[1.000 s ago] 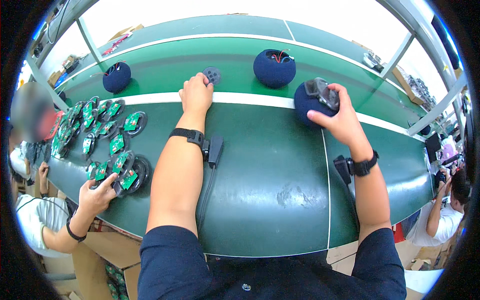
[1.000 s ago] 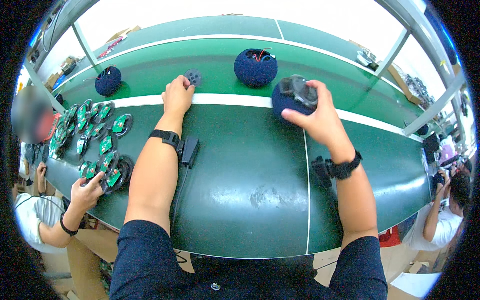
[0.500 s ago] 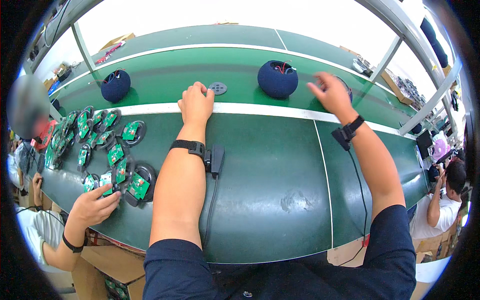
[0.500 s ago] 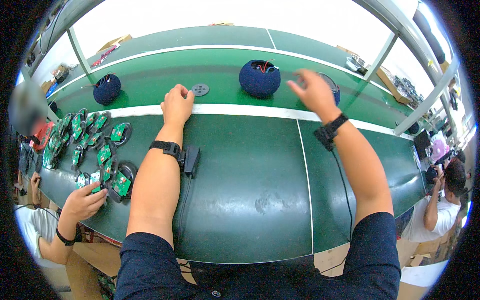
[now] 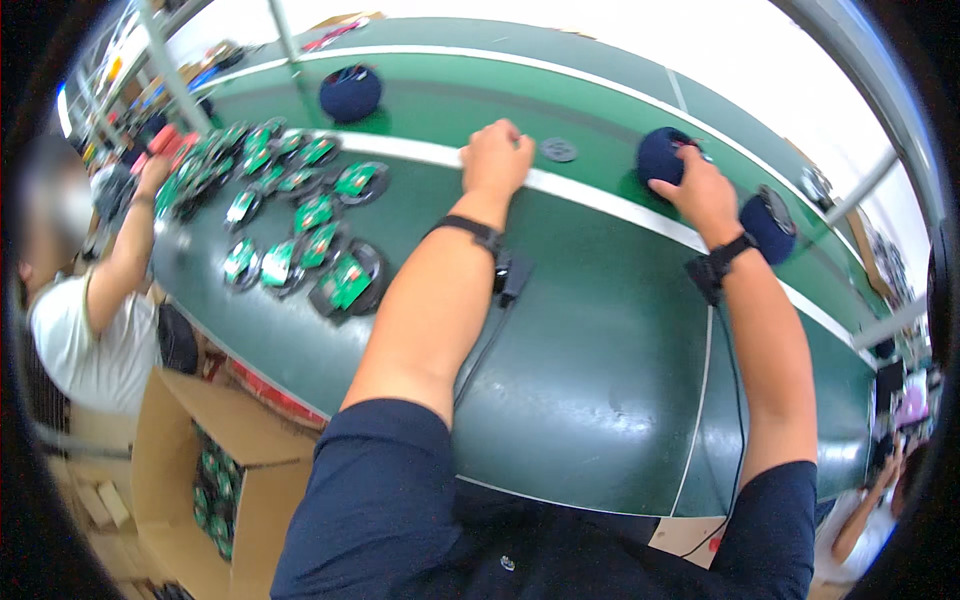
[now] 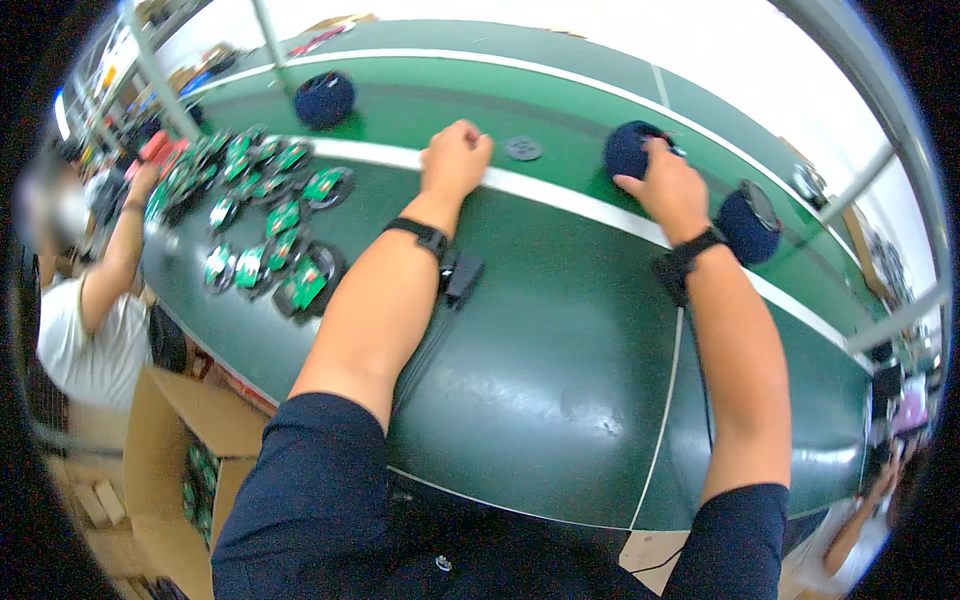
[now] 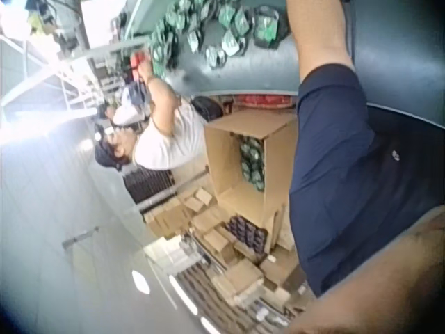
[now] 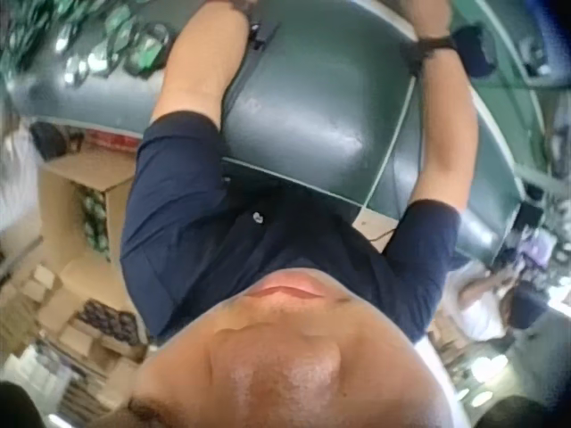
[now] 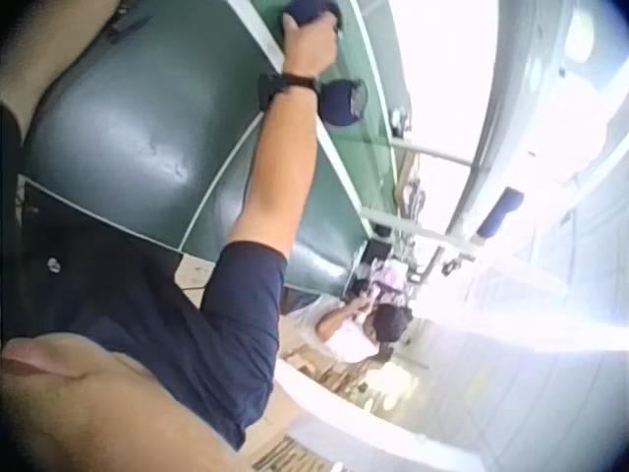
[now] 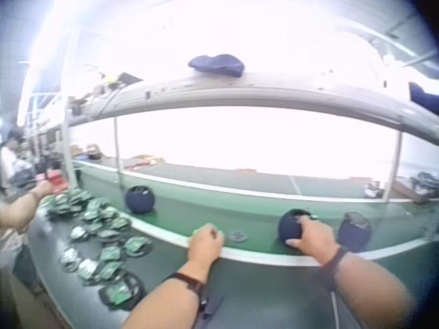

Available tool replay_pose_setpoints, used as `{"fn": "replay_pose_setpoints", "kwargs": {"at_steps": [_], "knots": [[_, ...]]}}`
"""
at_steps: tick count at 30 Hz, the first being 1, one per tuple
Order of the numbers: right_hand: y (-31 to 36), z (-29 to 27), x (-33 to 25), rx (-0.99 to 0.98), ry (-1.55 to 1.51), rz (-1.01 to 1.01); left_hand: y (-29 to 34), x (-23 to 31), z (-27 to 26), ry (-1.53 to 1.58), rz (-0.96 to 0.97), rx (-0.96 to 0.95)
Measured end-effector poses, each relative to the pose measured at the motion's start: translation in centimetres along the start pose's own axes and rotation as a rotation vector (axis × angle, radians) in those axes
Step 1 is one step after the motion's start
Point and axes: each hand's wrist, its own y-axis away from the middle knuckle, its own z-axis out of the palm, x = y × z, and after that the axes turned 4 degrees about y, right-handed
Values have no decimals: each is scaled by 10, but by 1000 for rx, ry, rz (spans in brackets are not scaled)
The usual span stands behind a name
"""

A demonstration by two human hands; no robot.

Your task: Assemble electronic internal components into spherical speaker housings on a production line.

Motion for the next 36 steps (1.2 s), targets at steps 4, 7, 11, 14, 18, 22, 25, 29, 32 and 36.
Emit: {"fn": "replay_pose_setpoints", "kwargs": {"at_steps": [4,7,11,14,18,22,25,29,32,36], "knots": [[-11,3,14,-86,45,-103,1,-5,-10,37,-69,-2],[-9,-8,37,-95,54,-116,0,14,-5,71,-47,-62],[5,-7,43,-24,113,-147,8,21,-4,41,-37,-132],[31,-25,15,-90,89,-91,5,9,1,24,-9,-103],[62,-39,13,-56,8,-253,-1,5,-10,362,-35,-278],[118,-94,-26,-218,-177,-326,-8,-11,-20,549,52,-240],[148,-118,-28,-313,-217,-442,18,0,-36,596,-115,-260],[172,-141,-8,-281,-317,-689,78,20,-87,353,65,-456],[180,-148,11,-392,-450,-716,124,36,-165,-125,574,-130],[181,-145,-1,-363,-732,-618,123,-35,-229,-469,335,219]]}}
